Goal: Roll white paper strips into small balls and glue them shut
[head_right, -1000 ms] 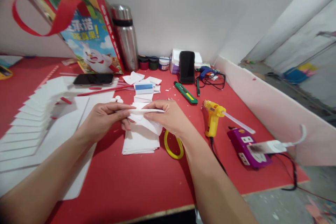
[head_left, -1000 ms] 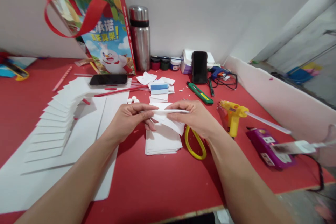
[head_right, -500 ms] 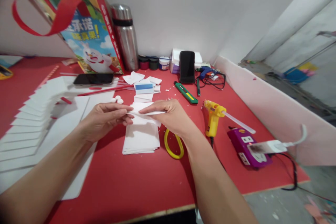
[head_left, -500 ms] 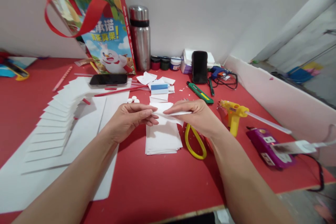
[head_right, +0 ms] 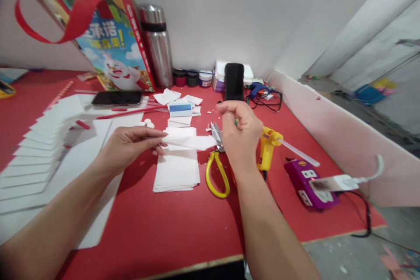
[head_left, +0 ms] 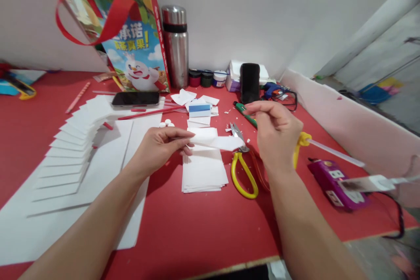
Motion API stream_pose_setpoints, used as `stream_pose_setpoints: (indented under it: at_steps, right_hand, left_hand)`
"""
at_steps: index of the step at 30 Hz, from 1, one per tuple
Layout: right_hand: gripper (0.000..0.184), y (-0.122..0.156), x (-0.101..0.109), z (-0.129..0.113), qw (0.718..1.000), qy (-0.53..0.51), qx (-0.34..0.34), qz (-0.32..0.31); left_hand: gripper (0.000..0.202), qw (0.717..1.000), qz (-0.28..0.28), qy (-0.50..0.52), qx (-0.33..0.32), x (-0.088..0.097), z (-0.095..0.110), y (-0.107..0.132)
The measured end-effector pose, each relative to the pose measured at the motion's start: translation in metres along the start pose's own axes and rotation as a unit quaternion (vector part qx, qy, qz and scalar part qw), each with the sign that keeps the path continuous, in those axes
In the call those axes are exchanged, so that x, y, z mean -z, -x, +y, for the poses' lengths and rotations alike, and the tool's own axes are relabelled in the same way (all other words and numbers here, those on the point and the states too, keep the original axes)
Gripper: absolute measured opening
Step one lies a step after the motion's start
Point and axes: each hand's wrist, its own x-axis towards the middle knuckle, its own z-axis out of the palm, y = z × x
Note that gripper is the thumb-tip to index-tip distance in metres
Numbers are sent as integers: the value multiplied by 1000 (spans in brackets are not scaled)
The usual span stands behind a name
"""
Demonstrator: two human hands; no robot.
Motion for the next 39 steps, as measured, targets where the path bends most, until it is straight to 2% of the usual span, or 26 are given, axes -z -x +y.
stream_pose_setpoints:
  at_steps: [1,3,6,8,12,15,21,24,26,29,32,34,39]
  right_hand:
    - [22,3,-3,-4,999,-9,5,-45]
    - [21,12,-10,-11,984,-20,19,-175]
    - [24,24,-21,-20,941,25,27,-336]
    - [27,28,-26,-22,915,48,8,-400]
    - [37,27,-27,-22,881,33,-86,-465]
    - [37,25,-25,-22,866,25,-123,-485]
    - [24,24,-25,-20,870,77,-107,-475]
    - [24,23,-25,-20,877,54,-120,-463]
    - [25,23,-25,-20,874,34,-151,-461]
    - [23,23,-25,-21,853,-33,-238,-463]
    - [22,22,-26,-23,804,-134,-358,-456]
    - [21,21,-26,-23,775,-180,-412,-443]
    - [19,23,-31,-17,756,-250,-444,-411]
  left_hand:
    - [22,1000,-17,-11,-7,-2,1,1]
    - [19,998,-54,-28,-23,-6,2,4]
    - [17,994,-87,-38,-52,-9,1,8]
    - [17,992,-90,-49,-69,-10,0,9]
    - [23,986,-66,-110,-107,-10,2,12]
    - [19,974,-63,-163,-142,-11,3,13]
    - [17,964,-93,-215,-124,-9,1,10]
    - [22,945,-123,-259,-156,-7,0,8]
    - [23,926,-137,-298,-185,-5,-2,7]
    - [23,890,-137,-358,-246,-4,-5,6]
    - [21,840,-116,-404,-343,-5,-7,6]
    - [21,803,-96,-437,-393,-5,-8,7]
    - [22,713,-71,-531,-452,-8,-3,8]
